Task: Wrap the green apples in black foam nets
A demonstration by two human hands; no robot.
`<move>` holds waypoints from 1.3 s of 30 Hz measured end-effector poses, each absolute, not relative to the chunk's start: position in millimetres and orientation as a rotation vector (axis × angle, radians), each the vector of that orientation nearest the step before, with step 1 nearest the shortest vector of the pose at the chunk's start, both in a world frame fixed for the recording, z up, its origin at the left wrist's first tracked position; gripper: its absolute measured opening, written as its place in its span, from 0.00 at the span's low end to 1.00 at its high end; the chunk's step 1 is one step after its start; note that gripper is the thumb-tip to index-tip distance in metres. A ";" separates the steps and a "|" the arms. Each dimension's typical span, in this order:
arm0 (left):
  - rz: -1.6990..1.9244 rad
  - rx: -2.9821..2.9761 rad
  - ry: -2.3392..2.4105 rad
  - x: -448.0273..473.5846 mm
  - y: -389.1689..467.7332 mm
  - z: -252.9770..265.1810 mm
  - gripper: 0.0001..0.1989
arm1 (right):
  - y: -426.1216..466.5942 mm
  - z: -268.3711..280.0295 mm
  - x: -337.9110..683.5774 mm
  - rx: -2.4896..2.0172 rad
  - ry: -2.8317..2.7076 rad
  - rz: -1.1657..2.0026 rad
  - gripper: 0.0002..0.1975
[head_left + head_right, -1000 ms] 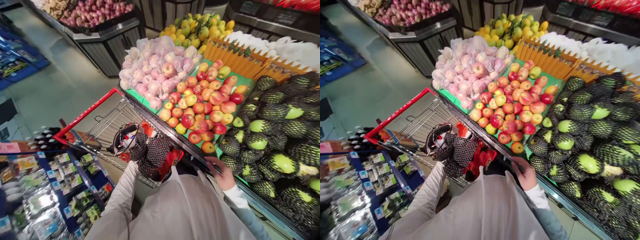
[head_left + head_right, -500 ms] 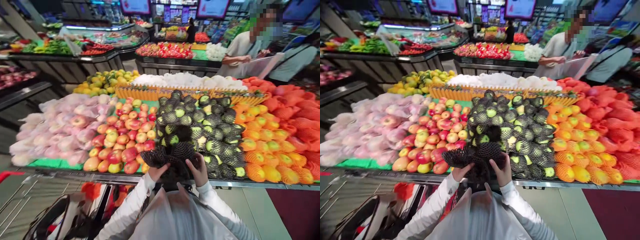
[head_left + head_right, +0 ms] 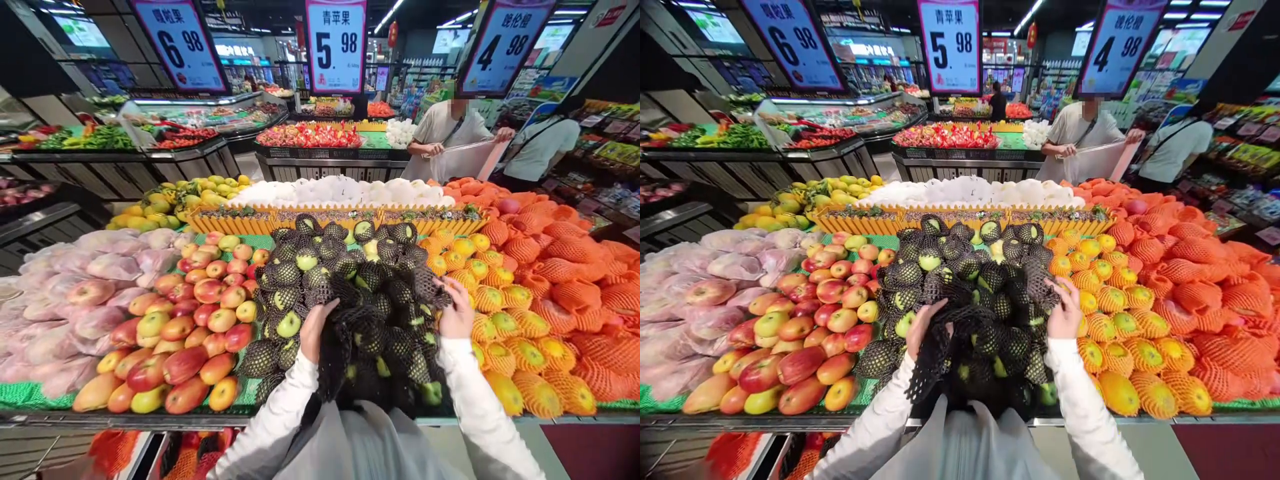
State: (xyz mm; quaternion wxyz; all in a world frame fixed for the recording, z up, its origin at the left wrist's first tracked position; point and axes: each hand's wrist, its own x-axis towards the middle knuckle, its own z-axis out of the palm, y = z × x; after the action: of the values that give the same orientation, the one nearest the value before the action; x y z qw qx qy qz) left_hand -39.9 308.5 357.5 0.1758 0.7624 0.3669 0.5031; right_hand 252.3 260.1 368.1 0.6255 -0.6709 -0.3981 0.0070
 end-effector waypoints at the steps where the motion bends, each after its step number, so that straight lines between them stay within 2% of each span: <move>1: 1.499 2.184 1.063 -37.2 316.4 356.1 0.21 | 279.2 373.9 269.1 -1.625 -0.993 -0.010 0.18; 4: 1.409 2.338 1.170 -23.9 343.0 352.4 0.24 | 350.8 388.4 301.4 -1.879 -1.181 0.051 0.26; 8: 0.550 2.556 1.281 2.0 373.0 345.4 0.31 | 455.6 388.4 295.8 -2.085 -1.420 0.122 0.23; 11: 0.280 2.532 1.376 13.0 381.5 339.3 0.31 | 511.8 368.2 271.5 -2.256 -1.575 0.123 0.26; 18: 0.366 2.479 1.363 8.0 376.0 332.1 0.30 | 559.6 313.4 242.9 -2.571 -1.760 0.028 0.33; 26: 0.384 2.481 1.360 8.7 376.0 331.2 0.31 | 575.0 296.9 242.4 -2.789 -1.709 -0.086 0.32; 32: 0.448 2.495 1.310 5.4 374.5 329.2 0.30 | 569.1 301.0 248.2 -2.661 -1.710 -0.154 0.38; 39: 0.476 2.505 1.311 5.3 373.5 328.7 0.29 | 546.0 309.1 271.0 -2.387 -1.779 -0.163 0.37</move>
State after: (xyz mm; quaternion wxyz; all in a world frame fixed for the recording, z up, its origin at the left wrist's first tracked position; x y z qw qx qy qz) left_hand 5.3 373.5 328.7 0.1367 0.8655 0.4529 0.1646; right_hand 271.0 546.0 309.1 0.0802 -0.7981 -0.5947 -0.0545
